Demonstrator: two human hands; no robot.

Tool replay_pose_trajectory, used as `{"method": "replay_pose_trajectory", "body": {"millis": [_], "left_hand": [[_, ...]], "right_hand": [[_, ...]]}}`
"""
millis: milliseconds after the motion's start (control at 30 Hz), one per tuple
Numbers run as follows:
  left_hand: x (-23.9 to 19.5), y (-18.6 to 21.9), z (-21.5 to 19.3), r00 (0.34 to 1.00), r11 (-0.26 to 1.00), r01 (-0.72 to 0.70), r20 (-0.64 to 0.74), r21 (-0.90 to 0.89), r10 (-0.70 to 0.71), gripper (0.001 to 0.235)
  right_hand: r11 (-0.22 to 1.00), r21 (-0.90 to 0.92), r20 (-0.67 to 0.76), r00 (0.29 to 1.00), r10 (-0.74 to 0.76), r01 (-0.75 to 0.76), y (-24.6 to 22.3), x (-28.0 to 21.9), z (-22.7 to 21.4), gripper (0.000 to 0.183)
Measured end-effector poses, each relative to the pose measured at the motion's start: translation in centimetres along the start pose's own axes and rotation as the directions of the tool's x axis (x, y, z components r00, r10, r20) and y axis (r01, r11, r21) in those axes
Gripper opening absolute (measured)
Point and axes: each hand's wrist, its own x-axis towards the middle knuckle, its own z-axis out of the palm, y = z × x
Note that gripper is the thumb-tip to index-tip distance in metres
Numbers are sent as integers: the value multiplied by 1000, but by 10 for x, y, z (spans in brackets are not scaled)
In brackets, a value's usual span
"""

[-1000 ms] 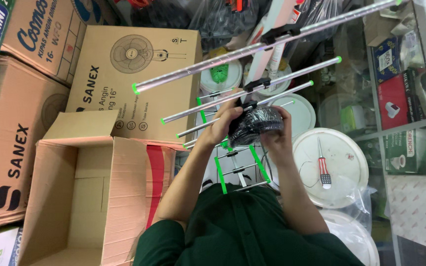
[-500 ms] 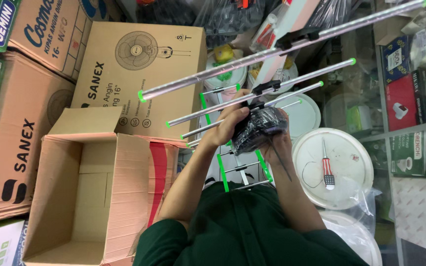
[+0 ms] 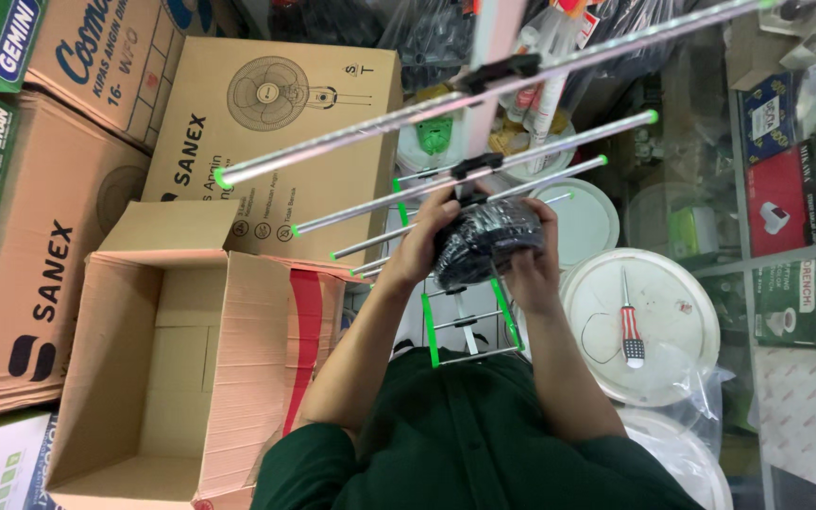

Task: The person assembles a television antenna by attaching the elements to the central boom and securing the central housing unit by hand.

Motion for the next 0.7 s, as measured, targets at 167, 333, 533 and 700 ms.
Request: {"method": "replay_pose_trajectory", "body": {"millis": [167, 333, 533, 700], "left_hand": [[2, 3, -5, 994, 999, -31, -105, -38, 26, 46], [5, 2, -8, 980, 999, -39, -197, 0, 38, 42], [9, -1, -12, 975, 998, -45, -220, -39, 35, 41], [13, -10, -12, 981, 999, -31, -191, -19, 27, 40]], "right_hand": [[671, -712, 56, 969, -240, 207, -9, 7, 15, 62], [698, -712, -7, 993, -120, 80, -37, 14, 32, 65], [318, -895, 143, 875, -462, 314, -41, -4, 43, 44], [253, -896, 295, 915, -275, 365, -58, 6, 63, 30]]}}
